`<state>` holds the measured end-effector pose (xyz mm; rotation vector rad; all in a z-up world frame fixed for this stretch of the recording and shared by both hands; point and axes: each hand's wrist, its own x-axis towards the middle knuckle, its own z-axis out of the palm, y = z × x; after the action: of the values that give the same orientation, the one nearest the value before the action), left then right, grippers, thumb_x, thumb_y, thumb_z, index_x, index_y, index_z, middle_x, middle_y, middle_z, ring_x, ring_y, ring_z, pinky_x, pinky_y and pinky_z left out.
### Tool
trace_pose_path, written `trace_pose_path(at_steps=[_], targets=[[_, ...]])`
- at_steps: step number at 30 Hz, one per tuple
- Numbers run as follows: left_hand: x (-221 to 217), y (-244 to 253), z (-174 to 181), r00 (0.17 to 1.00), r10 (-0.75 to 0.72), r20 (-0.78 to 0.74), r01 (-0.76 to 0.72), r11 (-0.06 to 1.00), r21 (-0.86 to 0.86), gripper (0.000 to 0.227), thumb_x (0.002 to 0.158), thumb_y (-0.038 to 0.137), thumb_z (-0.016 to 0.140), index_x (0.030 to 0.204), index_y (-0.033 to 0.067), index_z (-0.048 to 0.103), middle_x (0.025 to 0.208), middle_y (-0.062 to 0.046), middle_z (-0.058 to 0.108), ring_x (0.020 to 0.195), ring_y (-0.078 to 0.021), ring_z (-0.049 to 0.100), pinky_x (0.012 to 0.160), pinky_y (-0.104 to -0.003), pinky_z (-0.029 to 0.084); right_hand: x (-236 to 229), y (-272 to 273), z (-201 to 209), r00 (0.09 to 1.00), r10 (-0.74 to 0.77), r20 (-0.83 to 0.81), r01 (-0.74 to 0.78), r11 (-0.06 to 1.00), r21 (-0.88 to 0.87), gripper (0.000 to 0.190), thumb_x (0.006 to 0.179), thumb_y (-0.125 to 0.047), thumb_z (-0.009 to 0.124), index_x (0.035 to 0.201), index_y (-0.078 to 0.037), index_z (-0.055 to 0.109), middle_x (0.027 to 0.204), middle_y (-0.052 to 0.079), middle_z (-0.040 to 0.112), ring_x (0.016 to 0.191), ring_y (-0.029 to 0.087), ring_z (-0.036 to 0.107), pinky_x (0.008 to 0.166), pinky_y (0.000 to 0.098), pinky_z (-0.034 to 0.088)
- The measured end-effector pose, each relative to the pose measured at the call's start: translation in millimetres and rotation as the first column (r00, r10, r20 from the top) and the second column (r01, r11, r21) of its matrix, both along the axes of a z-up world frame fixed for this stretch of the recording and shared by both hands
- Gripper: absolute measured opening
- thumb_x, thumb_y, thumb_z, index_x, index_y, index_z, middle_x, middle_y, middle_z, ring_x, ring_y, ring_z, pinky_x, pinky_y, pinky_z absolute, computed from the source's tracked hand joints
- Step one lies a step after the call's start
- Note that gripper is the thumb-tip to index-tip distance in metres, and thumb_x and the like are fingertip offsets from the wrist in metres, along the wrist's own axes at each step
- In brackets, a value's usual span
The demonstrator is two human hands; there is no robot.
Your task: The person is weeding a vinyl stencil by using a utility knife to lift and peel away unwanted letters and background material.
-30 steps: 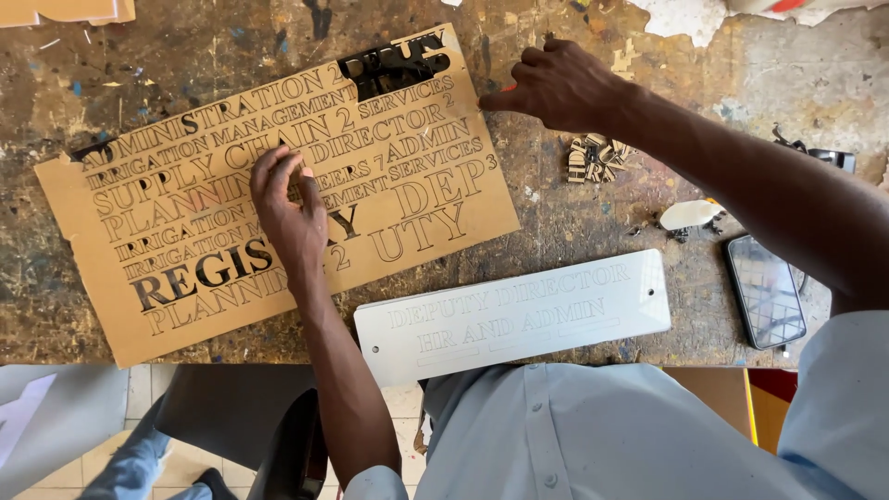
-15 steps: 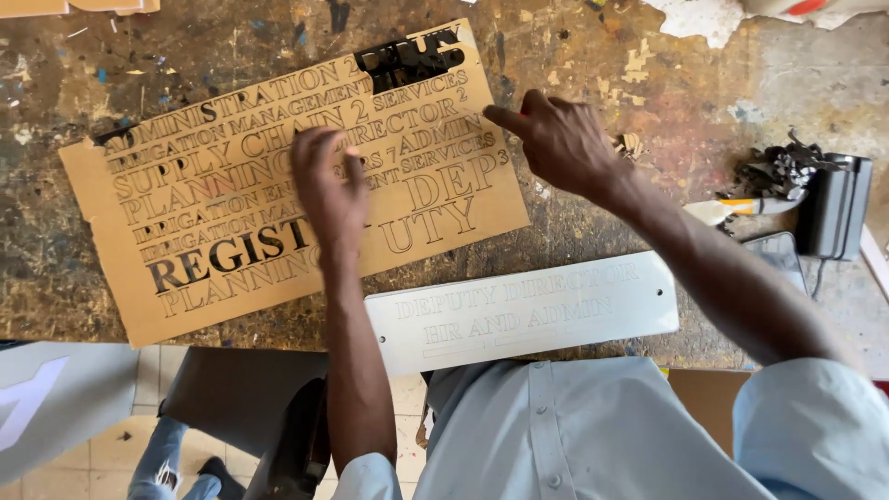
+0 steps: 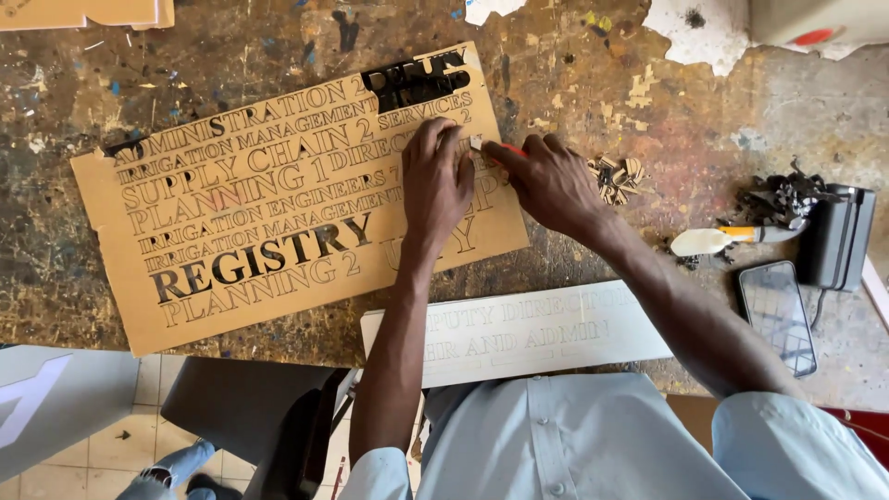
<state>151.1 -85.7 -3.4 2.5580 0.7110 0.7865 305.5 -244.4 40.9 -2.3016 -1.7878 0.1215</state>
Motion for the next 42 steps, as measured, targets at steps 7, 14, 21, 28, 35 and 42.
trace_pose_path(at_steps=[7, 14, 21, 28, 35, 42], targets=[[1.8, 4.2, -2.0, 1.000, -0.016, 0.003, 0.016, 1.000, -0.013, 0.035, 0.106, 0.021, 0.076, 0.138, 0.0080, 0.074, 0.144, -0.010, 0.058, 0.148, -0.0294, 0.059, 0.127, -0.054, 0.048, 1.2, 8.0, 4.5, 0.998, -0.018, 0.056, 0.017, 1.000, 0.011, 0.047, 0.113, -0.018, 0.061, 0.157, -0.032, 0.073, 0.100, 0.016, 0.071, 0.092, 0.034, 0.074, 0.068, 0.0495, 0.064], [-1.1, 4.5, -10.2, 1.000, -0.011, 0.013, 0.012, 1.000, -0.018, 0.032, 0.106, 0.021, 0.077, 0.135, 0.0083, 0.076, 0.140, -0.008, 0.061, 0.145, -0.0283, 0.063, 0.127, -0.050, 0.046, -6.6, 13.1, 7.5, 0.996, -0.037, 0.083, 0.036, 0.999, 0.008, 0.046, 0.113, -0.017, 0.060, 0.154, -0.033, 0.074, 0.099, 0.017, 0.070, 0.094, 0.036, 0.074, 0.071, 0.0496, 0.064], [-1.5, 3.8, -8.1, 1.000, -0.015, 0.011, 0.015, 0.999, -0.033, 0.029, 0.107, 0.022, 0.075, 0.134, 0.0104, 0.078, 0.140, -0.008, 0.061, 0.145, -0.0304, 0.062, 0.126, -0.051, 0.046, -3.5, 10.4, -6.4, 0.998, -0.030, 0.051, 0.026, 0.997, 0.068, 0.047, 0.113, -0.017, 0.063, 0.157, -0.031, 0.072, 0.100, 0.019, 0.069, 0.095, 0.038, 0.075, 0.071, 0.0525, 0.065], [-0.7, 6.1, -11.1, 0.999, -0.029, 0.025, 0.029, 1.000, 0.003, 0.025, 0.105, 0.019, 0.078, 0.129, 0.0127, 0.082, 0.140, -0.006, 0.061, 0.146, -0.0298, 0.061, 0.126, -0.051, 0.046, -11.1, 8.5, -5.5, 0.999, -0.030, 0.043, 0.025, 0.993, 0.113, 0.049, 0.113, -0.016, 0.062, 0.159, -0.032, 0.071, 0.098, 0.016, 0.066, 0.096, 0.037, 0.073, 0.069, 0.0512, 0.065], [-1.8, 7.1, -8.8, 0.999, -0.026, 0.040, 0.029, 0.997, -0.067, 0.025, 0.106, 0.019, 0.076, 0.130, 0.0130, 0.082, 0.141, -0.007, 0.062, 0.147, -0.0293, 0.059, 0.126, -0.052, 0.045, -8.1, 8.8, -6.7, 1.000, -0.024, -0.001, 0.024, 0.990, 0.139, 0.051, 0.113, -0.014, 0.062, 0.160, -0.031, 0.071, 0.098, 0.016, 0.067, 0.095, 0.035, 0.072, 0.069, 0.0498, 0.066], [-6.2, 6.0, 4.3, 0.997, -0.046, 0.057, 0.054, 0.987, -0.151, 0.037, 0.100, 0.013, 0.079, 0.137, 0.0086, 0.077, 0.141, -0.009, 0.066, 0.149, -0.0315, 0.058, 0.130, -0.055, 0.042, -2.6, 14.1, -11.5, 0.996, -0.003, -0.093, 0.018, 0.988, 0.150, 0.048, 0.114, -0.018, 0.064, 0.160, -0.030, 0.071, 0.102, 0.018, 0.070, 0.097, 0.037, 0.073, 0.068, 0.0536, 0.066]])
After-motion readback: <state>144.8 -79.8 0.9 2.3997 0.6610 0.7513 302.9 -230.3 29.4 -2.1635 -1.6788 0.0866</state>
